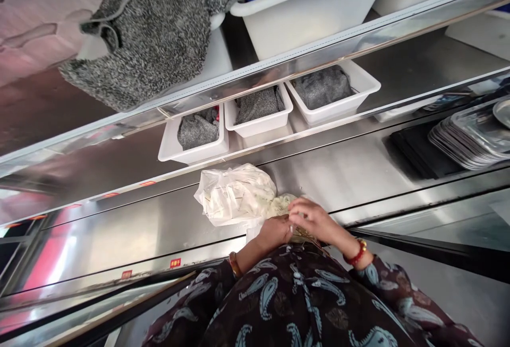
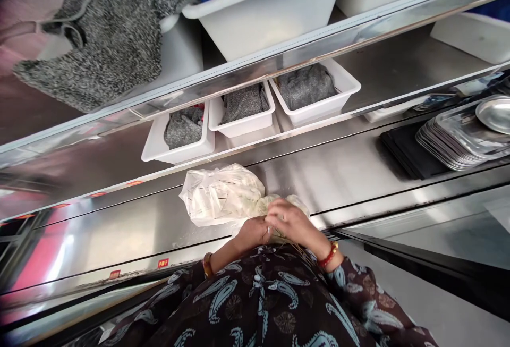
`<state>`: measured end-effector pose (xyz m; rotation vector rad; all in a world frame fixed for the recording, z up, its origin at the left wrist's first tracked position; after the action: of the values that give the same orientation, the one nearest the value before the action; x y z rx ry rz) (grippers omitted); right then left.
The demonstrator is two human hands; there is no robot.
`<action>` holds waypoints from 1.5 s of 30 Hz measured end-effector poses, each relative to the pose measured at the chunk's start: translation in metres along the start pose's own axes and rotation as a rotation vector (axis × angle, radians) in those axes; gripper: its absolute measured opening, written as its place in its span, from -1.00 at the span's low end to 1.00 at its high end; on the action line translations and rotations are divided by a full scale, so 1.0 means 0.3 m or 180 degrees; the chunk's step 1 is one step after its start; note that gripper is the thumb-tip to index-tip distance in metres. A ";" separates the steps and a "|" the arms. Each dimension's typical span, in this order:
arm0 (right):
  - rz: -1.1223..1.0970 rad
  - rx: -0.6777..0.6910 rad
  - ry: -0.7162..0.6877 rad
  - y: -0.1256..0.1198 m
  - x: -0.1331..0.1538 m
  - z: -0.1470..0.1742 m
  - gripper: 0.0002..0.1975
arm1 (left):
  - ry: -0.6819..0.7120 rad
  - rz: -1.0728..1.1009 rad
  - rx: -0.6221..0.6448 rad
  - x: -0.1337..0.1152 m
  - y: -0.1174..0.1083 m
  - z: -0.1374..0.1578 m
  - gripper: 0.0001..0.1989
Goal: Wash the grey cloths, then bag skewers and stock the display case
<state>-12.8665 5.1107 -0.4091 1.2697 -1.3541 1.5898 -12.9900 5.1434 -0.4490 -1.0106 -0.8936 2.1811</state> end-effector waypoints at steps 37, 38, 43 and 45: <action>-0.1599 -0.0522 0.1583 0.134 -0.353 0.283 -0.32 | 0.0167 0.0749 -0.0568 0.036 -0.058 0.014 -0.63; -0.1724 -0.0415 0.1466 0.148 -0.346 0.278 -0.33 | 0.0155 0.0756 -0.0580 0.037 -0.060 0.015 -0.63; -0.0931 -0.0575 0.1281 0.019 -0.295 0.273 -0.43 | 0.0148 0.0773 -0.0575 0.037 -0.062 0.022 -0.63; -0.0381 -0.0791 0.0957 -0.052 -0.238 0.238 -0.55 | 0.0173 0.0753 -0.0556 0.031 -0.055 0.024 -0.63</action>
<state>-12.8141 5.0513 -0.4739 0.9048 -1.2174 1.4139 -12.9975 5.1578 -0.4369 -1.3125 -0.9966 2.2850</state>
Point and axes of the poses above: each hand's wrist, its own z-axis away from the middle knuckle, its own y-axis out of the palm, x = y × z, the point moved 6 cm from there along -z, towards the middle knuckle, and after that the axes turned 12 degrees about x, right-handed, at the moved point
